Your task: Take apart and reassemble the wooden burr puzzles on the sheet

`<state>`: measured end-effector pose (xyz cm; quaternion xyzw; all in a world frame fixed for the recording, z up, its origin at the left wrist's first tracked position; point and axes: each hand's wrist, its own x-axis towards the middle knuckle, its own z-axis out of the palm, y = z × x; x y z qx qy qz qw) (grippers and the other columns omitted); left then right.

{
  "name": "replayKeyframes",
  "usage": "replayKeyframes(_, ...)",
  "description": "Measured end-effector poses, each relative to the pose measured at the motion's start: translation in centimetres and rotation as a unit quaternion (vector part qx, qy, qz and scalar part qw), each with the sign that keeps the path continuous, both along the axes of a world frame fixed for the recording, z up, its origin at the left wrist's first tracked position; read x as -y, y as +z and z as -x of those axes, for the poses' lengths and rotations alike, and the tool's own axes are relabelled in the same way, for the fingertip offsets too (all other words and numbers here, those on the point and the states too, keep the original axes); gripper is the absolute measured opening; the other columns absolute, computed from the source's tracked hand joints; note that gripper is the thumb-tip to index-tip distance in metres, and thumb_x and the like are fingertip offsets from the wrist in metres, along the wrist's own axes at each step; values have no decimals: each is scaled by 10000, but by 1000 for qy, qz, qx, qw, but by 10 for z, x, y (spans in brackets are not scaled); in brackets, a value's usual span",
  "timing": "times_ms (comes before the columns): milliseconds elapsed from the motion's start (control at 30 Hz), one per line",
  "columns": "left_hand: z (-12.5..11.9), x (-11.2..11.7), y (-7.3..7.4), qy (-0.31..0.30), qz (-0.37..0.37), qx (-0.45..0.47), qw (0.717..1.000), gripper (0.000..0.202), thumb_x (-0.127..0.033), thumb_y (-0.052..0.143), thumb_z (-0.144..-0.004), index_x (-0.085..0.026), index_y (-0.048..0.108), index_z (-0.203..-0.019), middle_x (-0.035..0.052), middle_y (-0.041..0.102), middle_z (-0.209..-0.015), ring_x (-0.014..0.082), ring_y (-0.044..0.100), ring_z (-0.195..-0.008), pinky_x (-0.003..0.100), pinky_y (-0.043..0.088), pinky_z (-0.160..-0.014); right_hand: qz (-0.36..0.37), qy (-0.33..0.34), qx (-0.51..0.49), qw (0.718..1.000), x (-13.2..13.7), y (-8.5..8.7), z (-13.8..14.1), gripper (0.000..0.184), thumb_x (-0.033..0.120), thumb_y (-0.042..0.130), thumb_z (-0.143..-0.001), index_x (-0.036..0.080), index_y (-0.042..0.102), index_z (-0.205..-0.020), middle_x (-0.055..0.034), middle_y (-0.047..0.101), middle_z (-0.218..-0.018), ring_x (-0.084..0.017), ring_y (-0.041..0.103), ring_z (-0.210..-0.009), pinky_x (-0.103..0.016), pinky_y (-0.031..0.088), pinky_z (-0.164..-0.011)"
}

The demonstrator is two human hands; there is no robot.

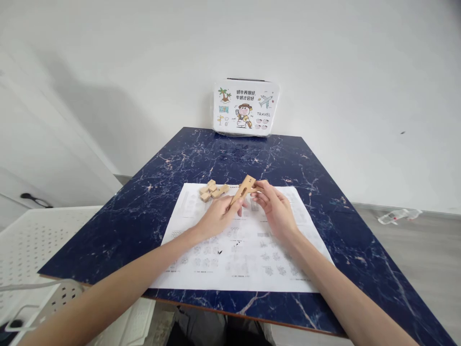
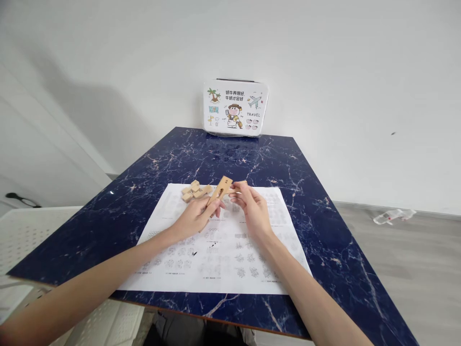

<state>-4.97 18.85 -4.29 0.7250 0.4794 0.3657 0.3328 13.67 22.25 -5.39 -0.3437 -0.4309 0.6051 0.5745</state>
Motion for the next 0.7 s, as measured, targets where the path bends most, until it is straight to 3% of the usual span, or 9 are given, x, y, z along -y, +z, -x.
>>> replayKeyframes(200, -1, -3, 1, 26, 32, 93, 995, 469, -510, 363, -1085, -166, 682, -1053, 41, 620, -772, 155, 566, -685, 303, 474, -662, 3, -37, 16, 999, -4, -5, -4, 338, 522, 811, -821, 232, 777, -993, -59, 745, -1046, -181, 673, -835, -377, 595, -846)
replayKeyframes(333, 0, -5, 2, 34, 13, 78, 996, 391, -467, 387, -1086, -180, 625, -968, 21, 604, -747, 141, 551, -659, 304, 469, -685, -20, -23, 38, 999, 0, -3, -3, 464, 471, 821, -830, 279, 699, -1235, -46, 759, -1011, -195, 703, -859, -414, 601, -895)
replayKeyframes(433, 1, -5, 1, 33, 8, 82, 996, 330, -441, 390, -1088, -184, 596, -1072, 20, 618, -781, 142, 560, -672, 298, 467, -676, -29, -6, 40, 999, 2, -1, -2, 584, 467, 800, -857, 296, 609, -1382, -48, 768, -1036, -210, 732, -912, -437, 593, -956)
replayKeyframes(533, 1, -5, 0, 38, 12, 90, 995, 332, -433, 368, -1093, -187, 575, -1176, 21, 612, -801, 140, 547, -659, 289, 465, -645, -30, -2, 34, 999, 1, -2, 0, 489, 503, 778, -872, 265, 654, -1281, -68, 766, -1099, -223, 740, -966, -447, 592, -982)
replayKeyframes(700, 1, -6, -2, 40, 21, 95, 994, 348, -442, 362, -1100, -187, 573, -1208, 17, 598, -791, 130, 534, -632, 283, 477, -642, -27, -21, 32, 999, 1, -3, 2, 377, 556, 788, -851, 226, 680, -998, -68, 757, -1043, -225, 735, -942, -448, 605, -954)
